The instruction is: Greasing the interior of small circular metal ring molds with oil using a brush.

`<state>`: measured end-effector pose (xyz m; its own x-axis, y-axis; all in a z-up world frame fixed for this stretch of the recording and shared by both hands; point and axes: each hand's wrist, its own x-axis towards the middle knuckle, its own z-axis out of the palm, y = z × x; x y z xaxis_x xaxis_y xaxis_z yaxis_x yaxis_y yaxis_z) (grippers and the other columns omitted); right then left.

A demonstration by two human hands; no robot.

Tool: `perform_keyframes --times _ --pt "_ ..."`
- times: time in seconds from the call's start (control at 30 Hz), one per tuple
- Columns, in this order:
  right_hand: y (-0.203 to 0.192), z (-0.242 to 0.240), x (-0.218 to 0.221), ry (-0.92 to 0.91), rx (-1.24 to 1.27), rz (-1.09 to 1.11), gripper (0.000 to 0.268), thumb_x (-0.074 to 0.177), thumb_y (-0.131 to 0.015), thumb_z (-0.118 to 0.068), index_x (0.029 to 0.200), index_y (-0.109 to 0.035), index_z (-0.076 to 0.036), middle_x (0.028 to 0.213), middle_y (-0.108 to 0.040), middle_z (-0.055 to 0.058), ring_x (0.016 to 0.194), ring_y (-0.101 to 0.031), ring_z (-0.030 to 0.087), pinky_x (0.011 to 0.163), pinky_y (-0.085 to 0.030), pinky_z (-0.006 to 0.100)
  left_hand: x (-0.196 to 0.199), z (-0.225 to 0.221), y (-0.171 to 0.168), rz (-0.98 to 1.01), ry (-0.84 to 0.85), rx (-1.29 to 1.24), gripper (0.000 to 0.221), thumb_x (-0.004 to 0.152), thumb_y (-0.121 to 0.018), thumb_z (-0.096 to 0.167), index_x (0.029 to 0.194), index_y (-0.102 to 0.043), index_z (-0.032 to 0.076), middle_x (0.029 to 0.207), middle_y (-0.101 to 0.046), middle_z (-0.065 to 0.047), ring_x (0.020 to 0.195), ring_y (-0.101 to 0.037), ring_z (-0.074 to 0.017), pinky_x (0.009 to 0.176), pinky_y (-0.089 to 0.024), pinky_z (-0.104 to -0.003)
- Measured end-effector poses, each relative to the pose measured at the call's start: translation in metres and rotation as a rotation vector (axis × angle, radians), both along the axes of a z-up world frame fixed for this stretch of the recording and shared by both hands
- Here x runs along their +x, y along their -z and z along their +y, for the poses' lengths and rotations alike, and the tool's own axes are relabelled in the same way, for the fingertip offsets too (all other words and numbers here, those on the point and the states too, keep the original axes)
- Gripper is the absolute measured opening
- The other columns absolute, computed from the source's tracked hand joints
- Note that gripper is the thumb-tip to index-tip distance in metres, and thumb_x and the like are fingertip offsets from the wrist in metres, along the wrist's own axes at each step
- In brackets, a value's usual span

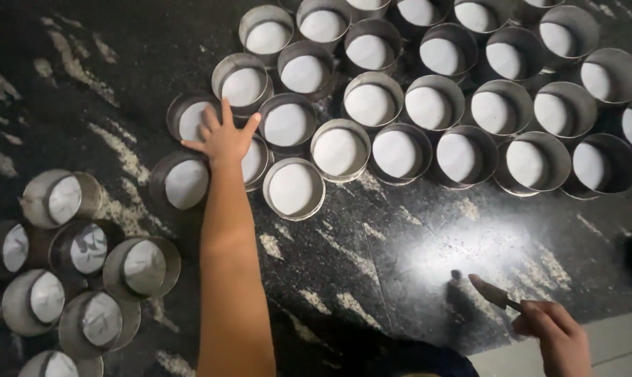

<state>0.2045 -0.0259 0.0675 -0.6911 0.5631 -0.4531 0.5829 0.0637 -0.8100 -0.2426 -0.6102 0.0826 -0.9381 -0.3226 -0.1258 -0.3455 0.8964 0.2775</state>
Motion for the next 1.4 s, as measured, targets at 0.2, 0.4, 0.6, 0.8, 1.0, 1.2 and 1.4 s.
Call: perform_keyframes --times 0.2,0.4,0.6,0.8,1.0,1.2,1.4 --pt "-0.024 -0.004 -0.017 0.136 0.002 -0.083 0.028 0.102 -0.064 -0.012 0.115 -0.069 0.012 0.09 -0.07 0.024 0.083 -0.069 0.031 0.079 -0.053 0.042 -0.011 0.029 0.005 -0.043 0.057 0.003 0.089 0.084 -0.051 0.082 0.156 -0.038 0.032 0.165 -0.007 -0.029 0.145 -0.027 -0.0511 0.113 -0.006 -0.07" --pt "-0.006 -0.001 -0.007 0.0 -0.001 0.058 0.025 0.102 -0.064 -0.013 0.11 -0.071 0.011 0.087 -0.071 0.021 0.082 -0.068 0.027 0.079 -0.052 0.036 0.008 0.062 0.052 0.2 0.048 -0.078 0.067 0.092 -0.051 0.068 0.149 -0.05 0.032 0.163 -0.018 -0.031 0.136 -0.043 -0.05 0.114 -0.015 -0.067" --pt "-0.038 -0.03 -0.025 -0.021 0.039 0.05 0.024 0.101 -0.064 -0.014 0.109 -0.07 0.008 0.087 -0.072 0.018 0.08 -0.069 0.026 0.078 -0.052 0.036 0.043 0.118 0.051 0.235 0.015 -0.061 0.063 0.095 -0.049 0.064 0.147 -0.053 0.029 0.163 -0.021 -0.031 0.132 -0.046 -0.0498 0.116 -0.013 -0.067" --pt "-0.025 -0.026 -0.019 -0.055 0.017 0.093 0.026 0.102 -0.064 -0.015 0.109 -0.071 0.008 0.085 -0.071 0.018 0.08 -0.068 0.024 0.079 -0.051 0.035 0.066 0.167 0.035 0.194 -0.141 0.017 0.065 0.095 -0.05 0.059 0.151 -0.048 0.026 0.164 -0.015 -0.035 0.137 -0.042 -0.0502 0.117 -0.011 -0.068" --pt "-0.022 -0.029 -0.014 -0.027 0.0 0.126 0.023 0.099 -0.067 -0.014 0.105 -0.071 0.008 0.088 -0.07 0.015 0.079 -0.069 0.025 0.079 -0.052 0.036 0.082 0.198 0.019 0.096 -0.177 0.154 0.078 0.092 -0.052 0.056 0.159 -0.033 0.02 0.163 -0.008 -0.038 0.147 -0.025 -0.0526 0.116 -0.004 -0.072" --pt "-0.035 -0.034 -0.009 0.003 -0.035 0.131 0.021 0.101 -0.065 -0.014 0.104 -0.07 0.006 0.085 -0.071 0.017 0.079 -0.069 0.024 0.08 -0.052 0.034 0.11 0.204 0.036 0.206 0.012 0.352 0.085 0.094 -0.054 0.06 0.159 -0.03 0.009 0.162 -0.011 -0.037 0.152 -0.013 -0.051 0.118 -0.008 -0.068" --pt "-0.054 -0.031 0.004 0.077 -0.031 0.244 0.02 0.102 -0.064 -0.015 0.107 -0.068 0.004 0.085 -0.07 0.014 0.079 -0.068 0.022 0.077 -0.053 0.034 0.233 0.19 -0.001 0.477 0.298 0.541 0.056 0.095 -0.067 0.033 0.14 -0.053 0.003 0.153 -0.046 -0.024 0.141 -0.042 -0.043 0.117 -0.036 -0.054"
